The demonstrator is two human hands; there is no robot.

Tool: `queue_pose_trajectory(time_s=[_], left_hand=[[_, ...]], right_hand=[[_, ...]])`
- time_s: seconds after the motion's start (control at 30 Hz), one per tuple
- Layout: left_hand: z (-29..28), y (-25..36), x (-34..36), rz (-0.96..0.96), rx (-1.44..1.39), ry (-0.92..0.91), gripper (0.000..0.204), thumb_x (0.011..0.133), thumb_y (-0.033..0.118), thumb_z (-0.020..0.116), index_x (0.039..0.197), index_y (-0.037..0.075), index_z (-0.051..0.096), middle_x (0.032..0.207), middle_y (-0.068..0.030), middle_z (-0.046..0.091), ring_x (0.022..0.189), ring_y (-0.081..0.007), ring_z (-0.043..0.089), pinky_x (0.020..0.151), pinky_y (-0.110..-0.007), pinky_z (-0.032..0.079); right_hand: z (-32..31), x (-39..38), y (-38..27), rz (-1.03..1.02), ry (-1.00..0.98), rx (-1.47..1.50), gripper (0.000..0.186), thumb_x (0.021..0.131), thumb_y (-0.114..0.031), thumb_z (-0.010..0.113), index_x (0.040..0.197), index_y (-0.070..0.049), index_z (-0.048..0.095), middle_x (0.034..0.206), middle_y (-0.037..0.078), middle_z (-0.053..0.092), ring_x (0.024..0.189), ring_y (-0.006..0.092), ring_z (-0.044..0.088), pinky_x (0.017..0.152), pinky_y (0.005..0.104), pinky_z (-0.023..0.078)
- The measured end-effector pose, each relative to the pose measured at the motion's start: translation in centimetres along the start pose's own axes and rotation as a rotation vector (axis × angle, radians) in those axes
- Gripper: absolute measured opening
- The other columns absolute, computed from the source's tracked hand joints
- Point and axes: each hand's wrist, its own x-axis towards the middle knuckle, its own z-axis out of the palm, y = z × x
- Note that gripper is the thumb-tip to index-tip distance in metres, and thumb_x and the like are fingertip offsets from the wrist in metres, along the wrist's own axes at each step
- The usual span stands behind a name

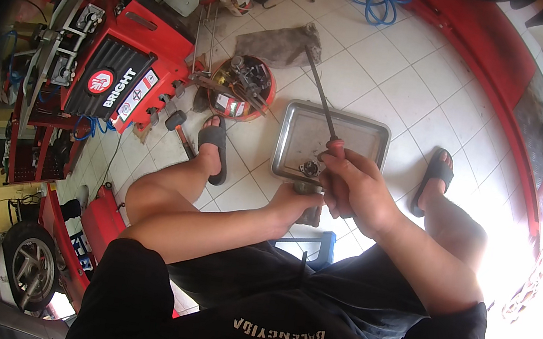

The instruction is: The person uses a screwdriver to pry and remove a small internal component from a cylindrical metal part. They then place the removed piece into a metal tray and insert a new component into the cylinder, adjusting it by hand.

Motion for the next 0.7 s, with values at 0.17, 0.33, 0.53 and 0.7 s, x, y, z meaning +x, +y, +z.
queue_pose_trajectory(time_s=[0.17, 0.33, 0.53, 0.7], left_hand=[[0.00, 0.14, -0.07, 0.008, 0.002, 0.013, 0.014, 0.088, 0.008, 0.075, 0.094, -0.002, 0.066, 0.075, -0.0090, 0.067, 0.061, -0.0187, 0.066, 0.053, -0.036, 0.056], [-0.20, 0.03, 0.03, 0.019, -0.006, -0.006, 0.014, 0.088, 0.007, 0.075, 0.094, -0.002, 0.067, 0.075, -0.0089, 0.067, 0.061, -0.0185, 0.066, 0.052, -0.035, 0.056], [-0.20, -0.04, -0.17, 0.018, 0.014, 0.027, 0.015, 0.087, 0.008, 0.076, 0.093, -0.001, 0.067, 0.075, -0.0087, 0.066, 0.061, -0.0180, 0.066, 0.054, -0.036, 0.056], [-0.21, 0.07, -0.13, 0.023, 0.014, 0.017, 0.015, 0.087, 0.008, 0.077, 0.093, -0.001, 0.067, 0.076, -0.0082, 0.067, 0.063, -0.0176, 0.066, 0.056, -0.036, 0.056]], right_hand=[[0.09, -0.13, -0.13, 0.000, -0.002, 0.002, 0.031, 0.104, -0.028, 0.059, 0.123, -0.004, 0.054, 0.090, 0.009, 0.062, 0.060, 0.0159, 0.058, 0.049, 0.0301, 0.045], [-0.15, -0.02, -0.06, -0.003, -0.020, -0.015, 0.032, 0.104, -0.029, 0.059, 0.123, -0.004, 0.055, 0.089, 0.009, 0.062, 0.061, 0.0161, 0.058, 0.049, 0.0301, 0.044], [0.04, 0.08, -0.02, -0.001, -0.007, -0.008, 0.031, 0.105, -0.029, 0.058, 0.123, -0.004, 0.055, 0.088, 0.009, 0.062, 0.061, 0.0161, 0.058, 0.049, 0.0301, 0.045], [-0.43, 0.32, 0.30, -0.022, -0.039, -0.029, 0.031, 0.105, -0.030, 0.056, 0.122, -0.003, 0.055, 0.087, 0.009, 0.062, 0.059, 0.0161, 0.058, 0.048, 0.0301, 0.046]])
